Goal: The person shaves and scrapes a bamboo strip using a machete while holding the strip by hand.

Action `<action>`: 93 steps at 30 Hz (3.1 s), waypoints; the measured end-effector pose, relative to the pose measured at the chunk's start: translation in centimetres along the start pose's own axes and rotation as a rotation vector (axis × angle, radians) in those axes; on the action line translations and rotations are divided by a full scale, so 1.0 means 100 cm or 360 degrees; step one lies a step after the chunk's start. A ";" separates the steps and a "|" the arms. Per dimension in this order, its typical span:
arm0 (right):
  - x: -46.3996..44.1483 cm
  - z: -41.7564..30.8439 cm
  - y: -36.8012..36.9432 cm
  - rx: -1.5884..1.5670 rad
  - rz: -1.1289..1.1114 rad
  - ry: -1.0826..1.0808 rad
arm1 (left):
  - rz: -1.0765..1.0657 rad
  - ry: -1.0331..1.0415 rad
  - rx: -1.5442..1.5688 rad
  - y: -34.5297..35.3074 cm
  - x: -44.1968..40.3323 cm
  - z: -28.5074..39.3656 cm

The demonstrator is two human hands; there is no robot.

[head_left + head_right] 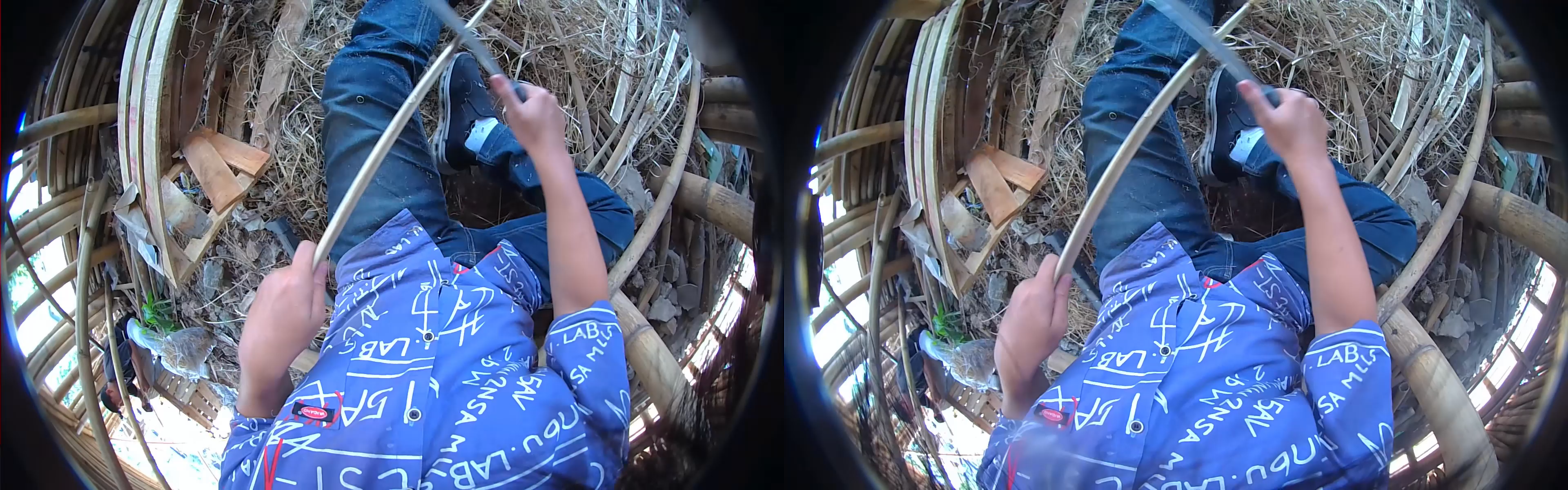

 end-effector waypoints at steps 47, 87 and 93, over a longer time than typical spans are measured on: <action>0.127 -0.115 0.018 -0.0225 -0.0199 -0.0879 | -0.0192 -0.0072 0.0421 -0.001 -0.012 -0.005; 0.020 0.004 -0.016 0.0170 -0.0163 -0.0037 | -0.0450 -0.0206 0.0946 0.014 -0.009 -0.011; 0.051 -0.029 -0.006 -0.0096 -0.0227 -0.0113 | -0.0481 -0.0190 0.0920 0.006 -0.014 -0.012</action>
Point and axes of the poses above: each hand's wrist, its own x-axis away from the middle knuckle, its own y-axis out of the palm, z = x × y, the point moved 5 cm from there along -x, towards the middle knuckle, and after that the axes turned 6 degrees about x, right-handed, at the moved point
